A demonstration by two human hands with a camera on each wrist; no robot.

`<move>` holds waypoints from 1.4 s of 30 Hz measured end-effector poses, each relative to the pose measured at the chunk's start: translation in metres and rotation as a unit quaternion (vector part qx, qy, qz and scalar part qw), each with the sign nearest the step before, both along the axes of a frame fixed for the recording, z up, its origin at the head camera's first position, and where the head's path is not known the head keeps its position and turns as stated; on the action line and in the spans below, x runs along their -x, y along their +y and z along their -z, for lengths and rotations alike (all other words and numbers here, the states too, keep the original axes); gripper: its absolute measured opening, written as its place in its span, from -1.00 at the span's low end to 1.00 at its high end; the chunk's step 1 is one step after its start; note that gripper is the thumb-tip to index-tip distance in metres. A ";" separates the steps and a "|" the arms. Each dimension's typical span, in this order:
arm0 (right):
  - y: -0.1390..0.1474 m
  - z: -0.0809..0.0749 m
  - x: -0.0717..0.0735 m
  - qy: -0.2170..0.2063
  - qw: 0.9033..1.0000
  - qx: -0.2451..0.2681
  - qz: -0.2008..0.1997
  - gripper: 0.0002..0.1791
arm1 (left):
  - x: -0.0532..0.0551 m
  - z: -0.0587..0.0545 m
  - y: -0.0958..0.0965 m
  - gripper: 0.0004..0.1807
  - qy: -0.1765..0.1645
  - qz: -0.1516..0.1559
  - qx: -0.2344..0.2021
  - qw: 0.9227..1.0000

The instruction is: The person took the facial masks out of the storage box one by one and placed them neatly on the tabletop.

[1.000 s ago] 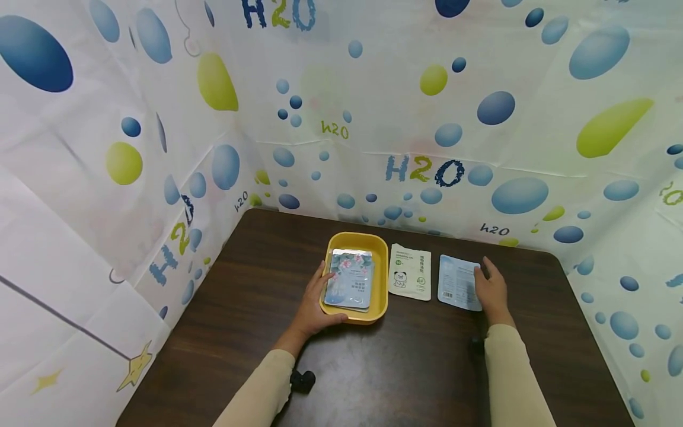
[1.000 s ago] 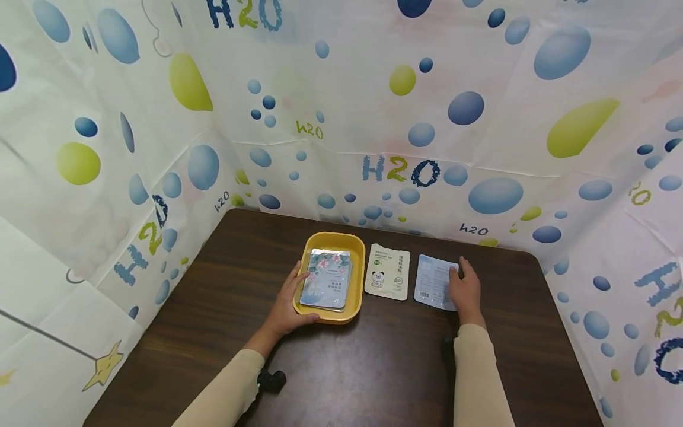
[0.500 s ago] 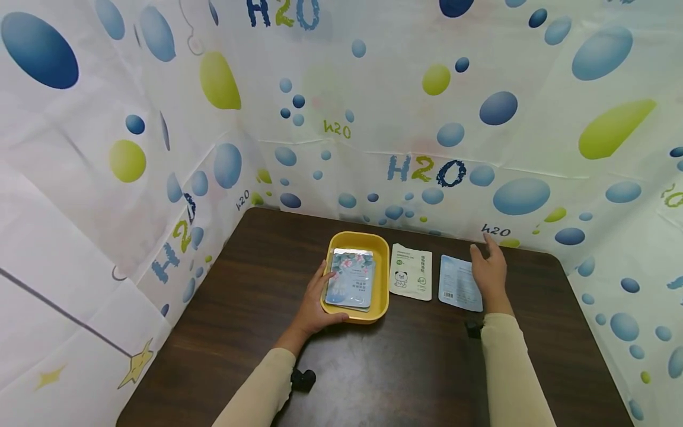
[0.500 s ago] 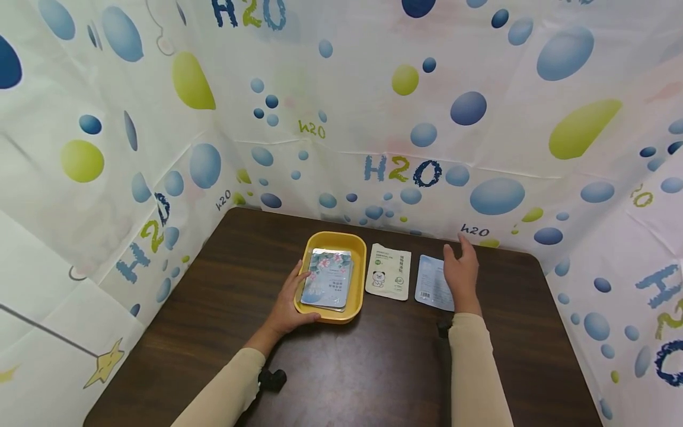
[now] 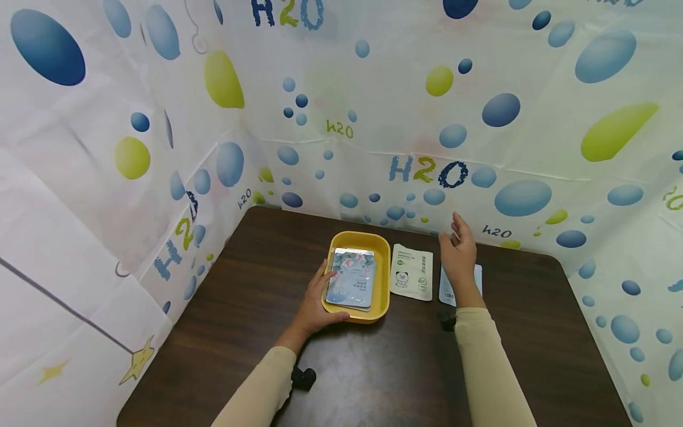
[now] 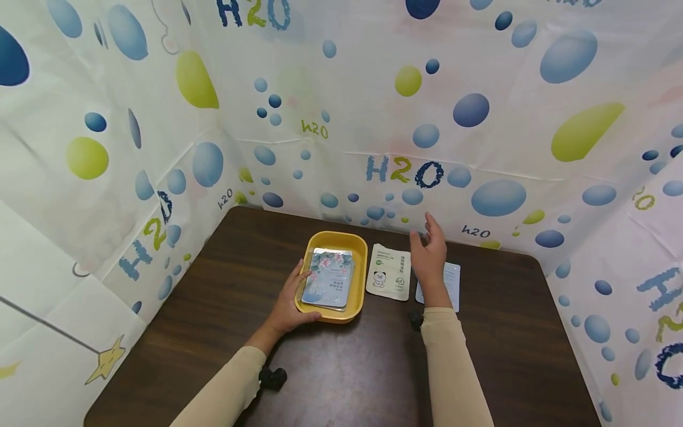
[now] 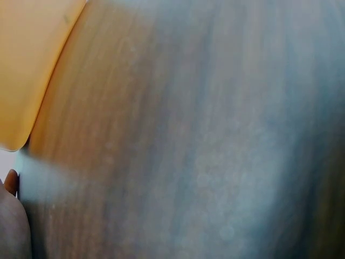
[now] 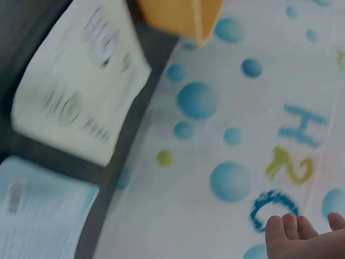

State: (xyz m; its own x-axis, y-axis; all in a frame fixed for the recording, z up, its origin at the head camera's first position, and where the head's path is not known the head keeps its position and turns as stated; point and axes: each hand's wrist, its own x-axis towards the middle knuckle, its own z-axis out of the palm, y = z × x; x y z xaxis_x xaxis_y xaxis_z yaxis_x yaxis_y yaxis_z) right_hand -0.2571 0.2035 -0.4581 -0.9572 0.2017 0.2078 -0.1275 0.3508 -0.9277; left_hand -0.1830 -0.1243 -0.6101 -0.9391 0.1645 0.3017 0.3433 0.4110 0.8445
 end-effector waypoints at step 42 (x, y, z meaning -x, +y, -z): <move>-0.153 0.082 -0.031 -0.153 0.971 0.164 -0.079 -0.27 | 0.001 -0.003 0.002 0.14 0.010 -0.002 -0.007 1.000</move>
